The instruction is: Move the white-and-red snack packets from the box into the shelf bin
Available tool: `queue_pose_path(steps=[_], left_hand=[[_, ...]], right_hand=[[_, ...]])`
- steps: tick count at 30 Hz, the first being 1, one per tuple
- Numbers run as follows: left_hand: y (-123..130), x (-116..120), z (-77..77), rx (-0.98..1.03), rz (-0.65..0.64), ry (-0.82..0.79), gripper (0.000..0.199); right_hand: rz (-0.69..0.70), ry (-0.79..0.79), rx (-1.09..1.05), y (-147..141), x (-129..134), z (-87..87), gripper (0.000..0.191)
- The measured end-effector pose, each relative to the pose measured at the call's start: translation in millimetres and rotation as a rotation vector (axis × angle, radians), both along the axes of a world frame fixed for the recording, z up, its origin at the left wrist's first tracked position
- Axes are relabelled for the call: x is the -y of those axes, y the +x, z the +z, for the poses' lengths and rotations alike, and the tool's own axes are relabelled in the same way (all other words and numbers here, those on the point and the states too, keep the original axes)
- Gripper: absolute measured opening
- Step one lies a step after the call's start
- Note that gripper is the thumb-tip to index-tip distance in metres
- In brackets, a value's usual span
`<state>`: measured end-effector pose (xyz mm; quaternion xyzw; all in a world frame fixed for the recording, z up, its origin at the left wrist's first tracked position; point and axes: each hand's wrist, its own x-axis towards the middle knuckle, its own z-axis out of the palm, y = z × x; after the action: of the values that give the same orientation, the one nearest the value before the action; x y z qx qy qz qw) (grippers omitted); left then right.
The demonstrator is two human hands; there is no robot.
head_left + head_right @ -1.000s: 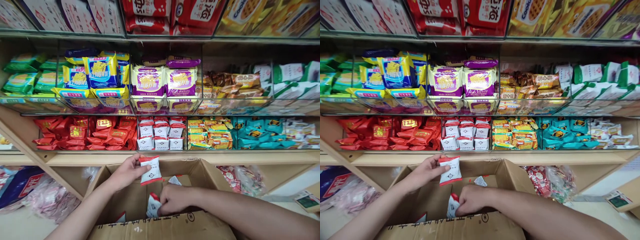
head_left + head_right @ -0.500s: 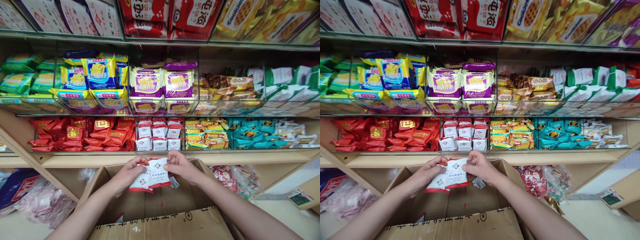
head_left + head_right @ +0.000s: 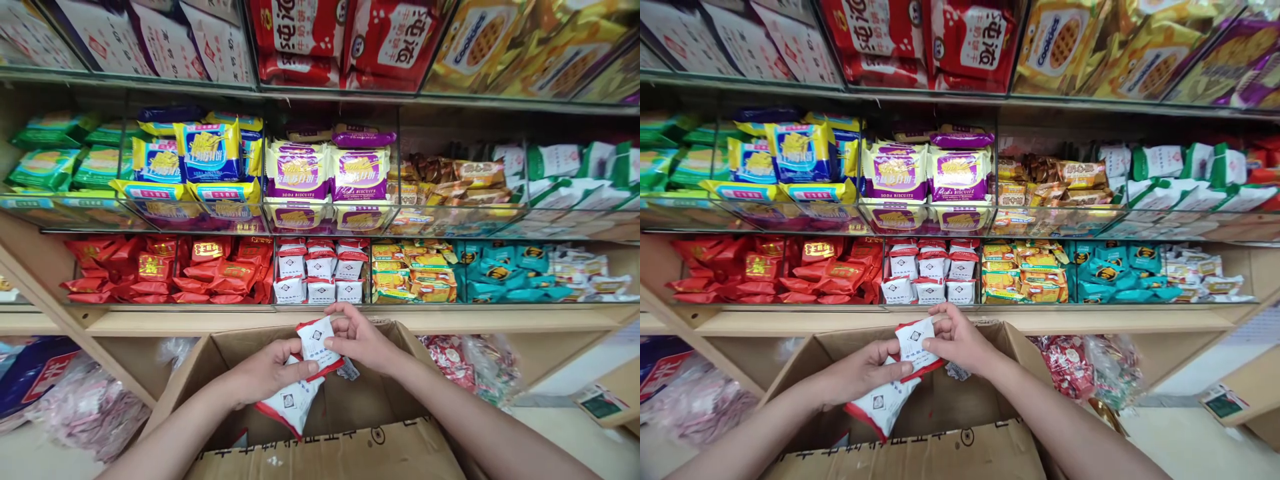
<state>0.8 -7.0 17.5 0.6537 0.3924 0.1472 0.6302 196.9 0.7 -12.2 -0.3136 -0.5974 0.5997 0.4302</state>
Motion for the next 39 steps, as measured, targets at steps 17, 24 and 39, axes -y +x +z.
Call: queue_pose_path(steps=[17,24,39], left_hand=[[4,-1,-15.4,-0.089,0.135,0.140,0.043],[2,-1,-11.8,-0.111,0.133,0.152,0.040],[-2,-9,3.6,0.347,0.485,0.121,0.039]], right_hand=[[-0.626,1.000,0.558,-44,-79,69.7,0.008],[-0.620,0.779,0.747,-52,-88,65.3,0.008],[-0.228,0.594,0.745,-22,-31,78.7,0.023]])
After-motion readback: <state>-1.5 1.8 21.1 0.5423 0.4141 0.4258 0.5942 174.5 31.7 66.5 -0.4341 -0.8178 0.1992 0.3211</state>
